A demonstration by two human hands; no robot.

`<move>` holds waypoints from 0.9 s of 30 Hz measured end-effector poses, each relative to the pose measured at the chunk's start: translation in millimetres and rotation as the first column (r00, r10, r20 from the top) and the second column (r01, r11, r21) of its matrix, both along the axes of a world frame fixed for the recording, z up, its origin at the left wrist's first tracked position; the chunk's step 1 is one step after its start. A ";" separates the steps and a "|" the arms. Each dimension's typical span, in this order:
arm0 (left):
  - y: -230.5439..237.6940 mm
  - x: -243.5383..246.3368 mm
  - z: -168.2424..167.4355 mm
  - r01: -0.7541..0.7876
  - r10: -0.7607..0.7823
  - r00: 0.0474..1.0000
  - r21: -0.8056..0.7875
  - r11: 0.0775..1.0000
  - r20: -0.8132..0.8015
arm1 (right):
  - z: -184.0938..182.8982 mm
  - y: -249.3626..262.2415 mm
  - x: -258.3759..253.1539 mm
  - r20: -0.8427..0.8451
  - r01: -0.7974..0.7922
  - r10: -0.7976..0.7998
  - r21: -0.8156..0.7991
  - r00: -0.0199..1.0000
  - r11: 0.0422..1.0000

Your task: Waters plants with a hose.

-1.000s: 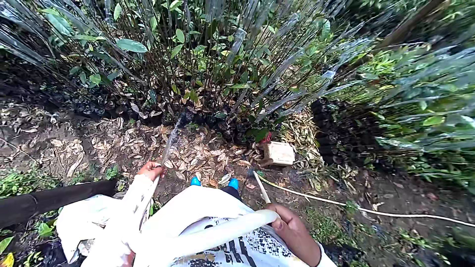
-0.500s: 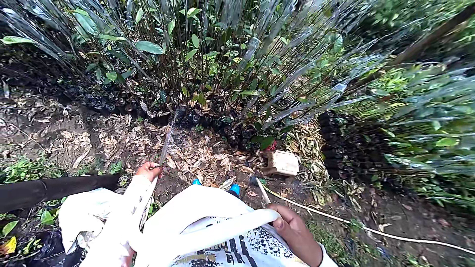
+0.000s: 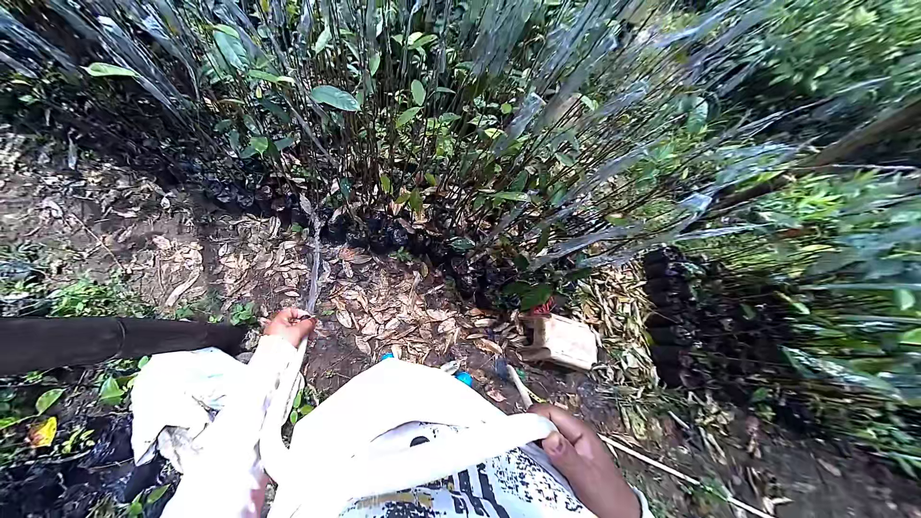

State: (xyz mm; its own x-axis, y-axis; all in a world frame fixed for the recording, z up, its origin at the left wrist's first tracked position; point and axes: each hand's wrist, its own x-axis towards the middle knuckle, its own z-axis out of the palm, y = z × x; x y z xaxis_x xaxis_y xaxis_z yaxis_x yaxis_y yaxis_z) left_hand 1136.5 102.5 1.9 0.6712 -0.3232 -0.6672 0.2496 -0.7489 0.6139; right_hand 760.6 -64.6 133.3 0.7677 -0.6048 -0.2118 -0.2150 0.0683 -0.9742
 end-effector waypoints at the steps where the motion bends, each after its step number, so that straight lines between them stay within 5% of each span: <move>1: -3.0 -1.1 -1.7 -0.002 0.001 1.000 -0.022 1.000 -0.009 | 0.4 0.0 -0.1 0.001 -0.001 0.001 0.003 1.000 1.000; 17: -43.7 -1.7 14.9 -0.070 0.053 0.996 -0.243 0.967 -0.073 | 2.9 5.2 -5.4 0.047 0.040 -0.040 0.019 0.998 0.999; 27: -72.0 1.3 19.6 0.089 -0.100 0.995 -0.256 0.963 -0.031 | 0.4 7.6 -10.1 0.088 0.063 -0.057 -0.069 0.994 0.996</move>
